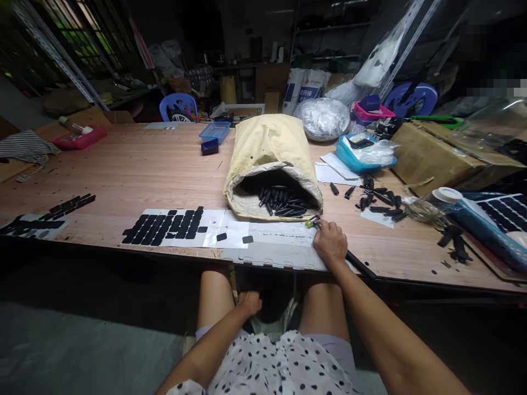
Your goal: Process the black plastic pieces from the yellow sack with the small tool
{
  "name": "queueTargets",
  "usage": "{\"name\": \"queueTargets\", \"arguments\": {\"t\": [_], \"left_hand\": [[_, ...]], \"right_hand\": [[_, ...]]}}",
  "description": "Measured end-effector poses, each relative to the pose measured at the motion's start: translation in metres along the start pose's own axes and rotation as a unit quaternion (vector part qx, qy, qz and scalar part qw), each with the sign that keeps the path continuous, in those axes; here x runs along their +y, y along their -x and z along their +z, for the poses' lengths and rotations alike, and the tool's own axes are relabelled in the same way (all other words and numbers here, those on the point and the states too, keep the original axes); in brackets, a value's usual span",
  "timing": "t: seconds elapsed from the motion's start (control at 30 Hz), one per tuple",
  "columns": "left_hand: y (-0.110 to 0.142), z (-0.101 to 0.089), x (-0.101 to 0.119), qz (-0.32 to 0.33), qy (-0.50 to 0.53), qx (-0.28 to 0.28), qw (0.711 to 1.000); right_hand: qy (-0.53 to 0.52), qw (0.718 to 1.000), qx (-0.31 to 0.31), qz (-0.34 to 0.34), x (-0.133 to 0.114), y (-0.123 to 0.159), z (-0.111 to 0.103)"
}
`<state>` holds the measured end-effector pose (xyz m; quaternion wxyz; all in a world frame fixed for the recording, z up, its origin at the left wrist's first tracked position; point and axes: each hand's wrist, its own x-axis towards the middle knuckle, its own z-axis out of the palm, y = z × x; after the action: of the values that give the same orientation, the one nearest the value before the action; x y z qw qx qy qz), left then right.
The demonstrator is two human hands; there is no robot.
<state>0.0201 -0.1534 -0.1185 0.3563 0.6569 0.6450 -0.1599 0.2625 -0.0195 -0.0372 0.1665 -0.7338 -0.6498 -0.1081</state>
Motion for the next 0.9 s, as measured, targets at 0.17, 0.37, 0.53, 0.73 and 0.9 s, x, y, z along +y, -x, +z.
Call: {"name": "queueTargets", "arguments": {"t": [0.17,0.37,0.53,0.73,0.9], "left_hand": [[0.010,-0.009,0.003,0.057,0.026,0.003,0.998],[0.029,-0.059,0.026,0.412,0.087,0.030,0.906],[-0.004,-0.158,0.049,0.366,0.226,0.278,0.859],[-0.091,-0.242,0.062,0.111,0.213,0.419,0.876],[-0.122,-0.251,0.060,0.061,0.175,0.427,0.885]], "right_hand": [[0.003,1.000,0.002,0.002,-0.001,0.001,-0.002],[0.006,1.000,0.001,-0.003,-0.001,0.003,-0.002],[0.005,1.000,0.005,-0.001,-0.001,0.004,-0.001],[-0.003,1.000,-0.006,-0.009,-0.002,0.005,-0.005],[-0.006,1.000,-0.012,-0.007,-0.004,0.007,-0.007]]}}
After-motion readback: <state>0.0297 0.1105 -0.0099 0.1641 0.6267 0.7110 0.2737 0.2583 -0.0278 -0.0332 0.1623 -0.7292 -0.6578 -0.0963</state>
